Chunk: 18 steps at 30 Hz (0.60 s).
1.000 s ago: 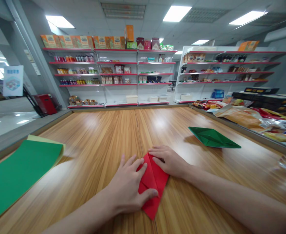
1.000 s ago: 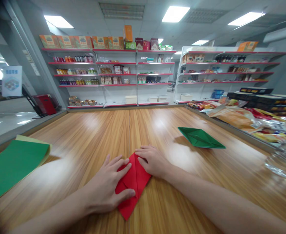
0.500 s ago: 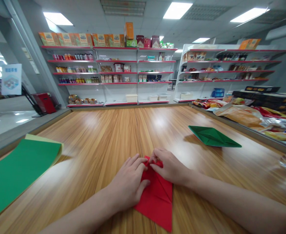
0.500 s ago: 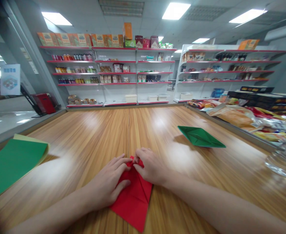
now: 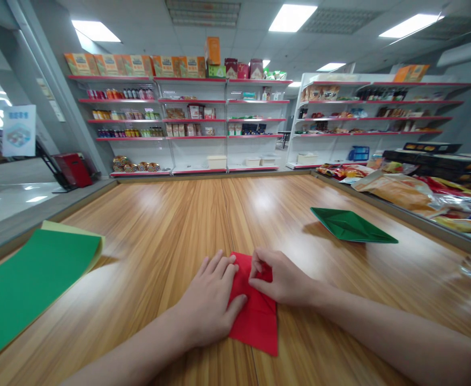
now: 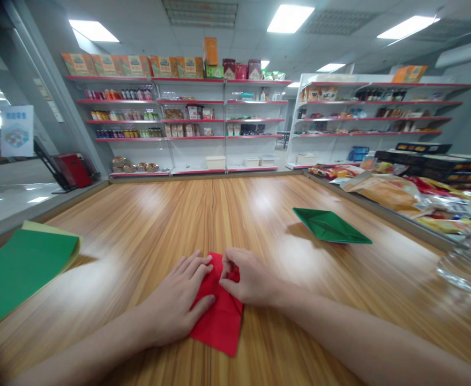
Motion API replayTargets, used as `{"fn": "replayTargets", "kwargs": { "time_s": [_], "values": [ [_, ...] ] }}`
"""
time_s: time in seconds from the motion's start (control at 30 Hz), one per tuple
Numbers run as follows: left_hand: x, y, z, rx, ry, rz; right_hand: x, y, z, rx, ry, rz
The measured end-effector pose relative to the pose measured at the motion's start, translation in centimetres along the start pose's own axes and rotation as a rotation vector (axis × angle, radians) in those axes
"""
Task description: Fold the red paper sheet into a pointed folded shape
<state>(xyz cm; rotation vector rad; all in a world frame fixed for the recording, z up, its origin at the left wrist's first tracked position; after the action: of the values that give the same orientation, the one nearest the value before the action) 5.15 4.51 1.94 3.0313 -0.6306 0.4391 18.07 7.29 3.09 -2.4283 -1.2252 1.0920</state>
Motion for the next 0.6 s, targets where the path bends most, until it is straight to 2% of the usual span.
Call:
{"fn": "replayTargets", "kwargs": {
  "time_s": [0.07, 0.2, 0.47, 0.6],
  "values": [
    [-0.7, -0.5, -0.3, 0.019, -0.011, -0.035, -0.2, 0.1, 0.2, -0.020, -0.034, -0.003],
    [-1.3, -0.8, -0.6, 0.020, -0.005, -0.013, 0.0, 0.2, 0.3, -0.021, -0.071, 0.017],
    [0.7, -0.2, -1.4, 0.113, 0.026, 0.098, -0.5, -0.2, 0.6, -0.068, -0.002, -0.046],
    [0.6, -0.4, -1.5, 0.127, 0.071, 0.092, -0.1, -0.4, 0.9, -0.061, -0.041, -0.028]
  ]
}}
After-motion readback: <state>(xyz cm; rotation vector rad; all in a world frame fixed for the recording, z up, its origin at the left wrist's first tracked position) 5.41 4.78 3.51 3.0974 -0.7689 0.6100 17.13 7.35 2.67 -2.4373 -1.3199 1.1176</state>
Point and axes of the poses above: each hand's wrist, its own y-axis away from the middle knuckle, its own z-axis out of the palm, x = y × z, the point moved 7 cm from there along -y, towards the middle knuckle, and after that the axes turned 13 degrees about -z, right-handed, at the moved point
